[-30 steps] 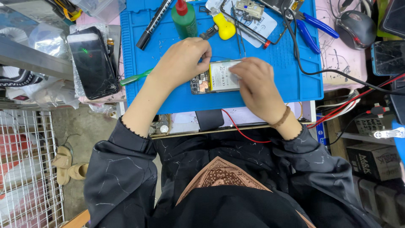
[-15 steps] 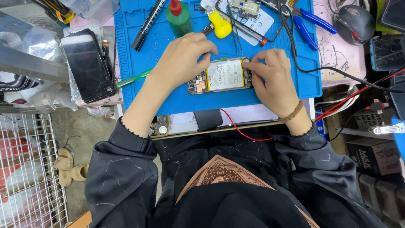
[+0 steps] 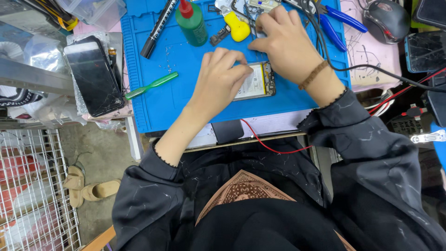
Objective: The person disconnects and reconnects internal ribbon cables and components within a mobile phone using their hands and a small prying tool. They manipulate a battery and the device's logic board on a repair mat.
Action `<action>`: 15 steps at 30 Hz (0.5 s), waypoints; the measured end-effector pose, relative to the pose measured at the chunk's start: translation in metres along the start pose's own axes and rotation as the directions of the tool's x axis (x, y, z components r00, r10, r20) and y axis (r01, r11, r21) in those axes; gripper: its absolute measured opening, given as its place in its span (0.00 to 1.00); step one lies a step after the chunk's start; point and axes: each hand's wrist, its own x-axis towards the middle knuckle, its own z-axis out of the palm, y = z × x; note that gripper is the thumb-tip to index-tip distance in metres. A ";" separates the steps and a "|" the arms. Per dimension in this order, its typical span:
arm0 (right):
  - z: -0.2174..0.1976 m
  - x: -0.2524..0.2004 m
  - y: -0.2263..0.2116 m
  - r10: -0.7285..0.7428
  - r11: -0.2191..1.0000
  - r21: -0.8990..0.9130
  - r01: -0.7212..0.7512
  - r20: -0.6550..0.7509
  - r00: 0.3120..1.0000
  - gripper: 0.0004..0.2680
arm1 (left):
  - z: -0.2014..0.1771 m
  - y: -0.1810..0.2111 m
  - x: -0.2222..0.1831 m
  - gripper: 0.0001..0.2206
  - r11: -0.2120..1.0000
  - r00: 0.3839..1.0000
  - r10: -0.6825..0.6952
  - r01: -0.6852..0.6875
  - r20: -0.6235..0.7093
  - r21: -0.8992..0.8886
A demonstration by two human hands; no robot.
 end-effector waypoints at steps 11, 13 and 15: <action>-0.001 0.001 0.015 -0.201 0.974 -0.113 0.196 -0.034 0.979 0.04 | -0.013 0.025 -0.011 0.29 0.994 0.991 -0.069 0.078 0.113 -0.082; -0.005 0.003 0.013 -0.187 0.982 -0.040 0.184 -0.086 0.979 0.04 | -0.012 0.022 -0.014 0.27 0.993 0.992 -0.069 0.079 0.110 -0.087; -0.013 0.005 0.007 -0.143 0.984 0.087 0.158 -0.163 0.976 0.06 | -0.009 0.019 -0.016 0.26 0.996 0.993 -0.035 0.044 0.111 -0.077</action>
